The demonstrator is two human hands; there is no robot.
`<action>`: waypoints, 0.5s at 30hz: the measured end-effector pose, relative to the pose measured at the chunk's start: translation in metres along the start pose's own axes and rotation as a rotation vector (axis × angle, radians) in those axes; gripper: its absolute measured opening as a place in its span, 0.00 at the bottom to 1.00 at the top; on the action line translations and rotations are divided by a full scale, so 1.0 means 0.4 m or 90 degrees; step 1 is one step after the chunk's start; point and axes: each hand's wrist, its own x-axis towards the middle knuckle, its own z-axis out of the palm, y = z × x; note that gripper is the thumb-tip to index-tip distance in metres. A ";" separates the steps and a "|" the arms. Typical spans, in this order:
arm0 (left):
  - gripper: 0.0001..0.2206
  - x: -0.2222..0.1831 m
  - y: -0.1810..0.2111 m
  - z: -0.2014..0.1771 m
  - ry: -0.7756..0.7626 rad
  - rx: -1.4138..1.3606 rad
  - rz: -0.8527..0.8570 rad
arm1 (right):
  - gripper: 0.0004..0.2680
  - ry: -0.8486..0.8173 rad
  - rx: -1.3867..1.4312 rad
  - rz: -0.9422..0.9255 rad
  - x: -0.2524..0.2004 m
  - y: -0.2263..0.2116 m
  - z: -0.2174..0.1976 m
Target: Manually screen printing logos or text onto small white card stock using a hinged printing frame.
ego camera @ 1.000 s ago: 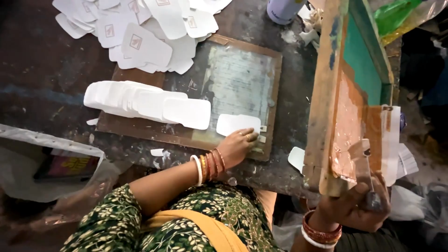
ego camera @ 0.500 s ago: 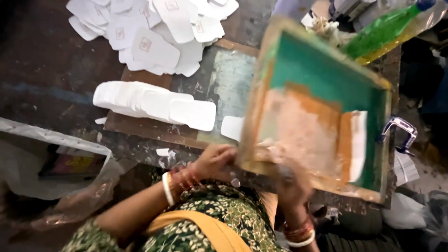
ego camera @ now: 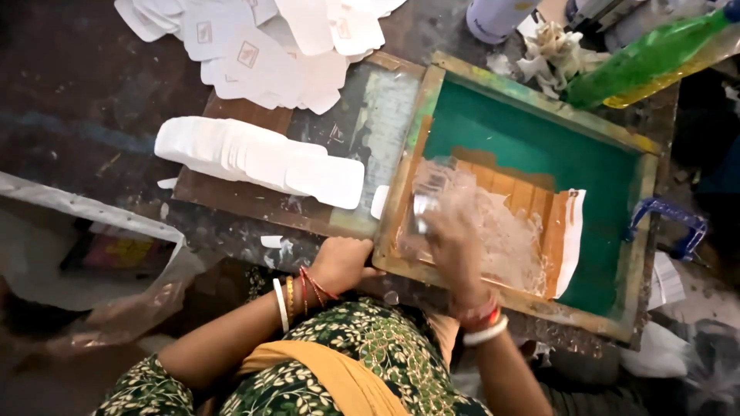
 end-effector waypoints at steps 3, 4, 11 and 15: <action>0.21 -0.001 0.003 -0.023 0.014 -0.040 -0.020 | 0.16 0.019 0.005 -0.013 -0.151 -0.042 0.021; 0.21 -0.002 0.010 -0.037 0.016 -0.039 -0.022 | 0.16 0.019 0.006 -0.016 -0.167 -0.051 0.021; 0.17 -0.025 0.093 -0.199 -0.079 -0.515 0.077 | 0.08 0.279 0.044 -0.001 -0.165 -0.078 -0.094; 0.16 0.072 0.113 -0.232 0.065 -0.374 0.198 | 0.07 0.460 0.007 0.001 -0.247 -0.007 -0.176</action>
